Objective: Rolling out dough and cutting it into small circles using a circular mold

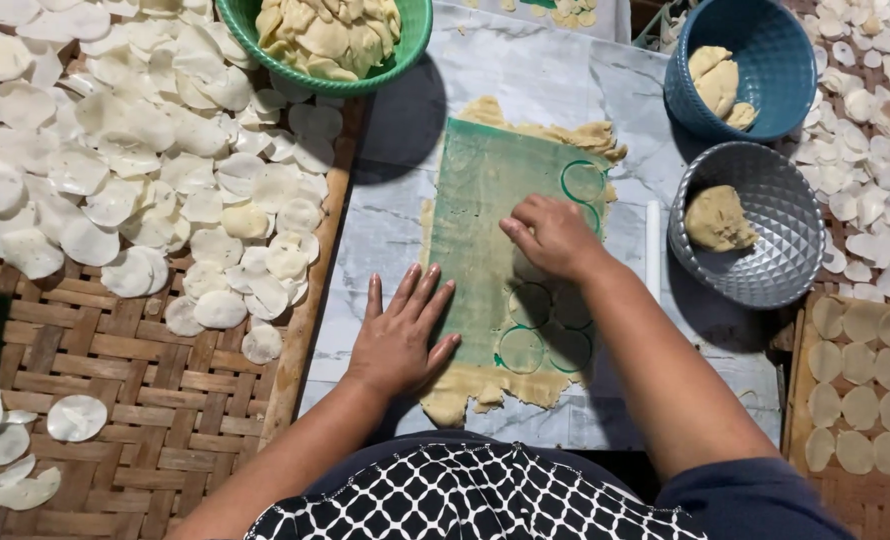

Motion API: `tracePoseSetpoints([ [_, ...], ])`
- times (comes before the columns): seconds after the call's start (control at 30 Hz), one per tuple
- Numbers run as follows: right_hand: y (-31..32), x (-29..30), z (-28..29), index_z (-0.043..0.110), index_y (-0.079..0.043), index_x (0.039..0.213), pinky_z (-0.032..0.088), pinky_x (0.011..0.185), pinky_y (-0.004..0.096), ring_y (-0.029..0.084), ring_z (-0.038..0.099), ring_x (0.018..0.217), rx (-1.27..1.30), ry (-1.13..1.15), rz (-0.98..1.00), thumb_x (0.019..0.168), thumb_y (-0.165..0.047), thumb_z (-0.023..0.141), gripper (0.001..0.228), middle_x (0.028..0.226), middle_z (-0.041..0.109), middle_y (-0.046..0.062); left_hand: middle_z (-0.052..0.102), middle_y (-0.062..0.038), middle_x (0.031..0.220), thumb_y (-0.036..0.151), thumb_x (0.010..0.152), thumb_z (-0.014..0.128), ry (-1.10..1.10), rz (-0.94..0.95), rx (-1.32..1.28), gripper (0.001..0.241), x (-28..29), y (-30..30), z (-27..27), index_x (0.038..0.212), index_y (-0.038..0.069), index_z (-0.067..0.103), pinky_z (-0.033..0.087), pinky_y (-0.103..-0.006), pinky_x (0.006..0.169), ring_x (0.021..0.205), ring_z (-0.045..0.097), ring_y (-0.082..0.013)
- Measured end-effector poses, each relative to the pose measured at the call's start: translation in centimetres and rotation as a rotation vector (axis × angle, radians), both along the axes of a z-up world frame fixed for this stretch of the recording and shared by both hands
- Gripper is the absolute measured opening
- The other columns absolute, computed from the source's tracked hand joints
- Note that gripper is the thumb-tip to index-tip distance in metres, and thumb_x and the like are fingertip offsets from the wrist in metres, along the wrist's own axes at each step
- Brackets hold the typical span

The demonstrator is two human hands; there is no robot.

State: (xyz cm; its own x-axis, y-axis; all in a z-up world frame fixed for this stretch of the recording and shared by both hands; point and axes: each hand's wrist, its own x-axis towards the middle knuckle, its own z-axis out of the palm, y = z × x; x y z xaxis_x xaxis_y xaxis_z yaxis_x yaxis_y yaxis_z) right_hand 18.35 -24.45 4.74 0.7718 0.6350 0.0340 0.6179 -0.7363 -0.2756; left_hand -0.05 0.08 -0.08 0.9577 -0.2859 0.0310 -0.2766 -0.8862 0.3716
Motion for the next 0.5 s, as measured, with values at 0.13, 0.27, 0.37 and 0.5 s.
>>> tracePoseSetpoints([
  [0.13, 0.8, -2.0, -1.7, 0.056, -0.018, 0.068, 0.051, 0.073, 0.041, 0.027, 0.066, 0.079, -0.034, -0.224, 0.005, 0.098, -0.041, 0.054, 0.038, 0.073, 0.059, 0.002, 0.03, -0.006, 0.167, 0.063, 0.1, 0.038, 0.011, -0.004, -0.014, 0.07, 0.1, 0.0, 0.3, 0.159, 0.026, 0.032, 0.008, -0.0674, 0.121, 0.155, 0.022, -0.0274],
  [0.27, 0.8, -2.4, -2.4, 0.056, -0.02, 0.066, 0.052, 0.07, 0.038, 0.025, 0.064, 0.076, -0.043, -0.255, -0.05, 0.096, -0.043, 0.054, 0.038, 0.07, 0.056, 0.002, 0.03, -0.005, 0.167, 0.063, 0.1, 0.038, -0.002, 0.004, -0.015, 0.07, 0.0, -0.2, -0.2, 0.159, 0.026, 0.032, 0.008, -0.0669, 0.121, 0.155, 0.022, -0.0271],
  [0.37, 1.7, -2.1, -4.1, 0.055, -0.019, 0.066, 0.052, 0.067, 0.04, 0.027, 0.064, 0.074, -0.034, -0.268, -0.285, 0.096, -0.041, 0.056, 0.037, 0.068, 0.054, 0.004, 0.03, -0.005, 0.167, 0.062, 0.101, 0.039, -0.021, 0.011, -0.013, 0.07, 0.1, 0.0, -0.1, 0.16, 0.026, 0.032, 0.008, -0.0665, 0.121, 0.155, 0.022, -0.0269],
  [0.5, 1.8, -2.6, -2.5, 0.058, -0.016, 0.067, 0.053, 0.069, 0.04, 0.029, 0.066, 0.077, -0.026, -0.285, -0.172, 0.094, -0.037, 0.058, 0.033, 0.069, 0.055, 0.005, 0.032, -0.006, 0.166, 0.061, 0.099, 0.042, -0.064, 0.013, -0.024, 0.07, 0.0, -0.2, 0.0, 0.159, 0.025, 0.034, 0.011, -0.0669, 0.12, 0.154, 0.025, -0.0278],
])
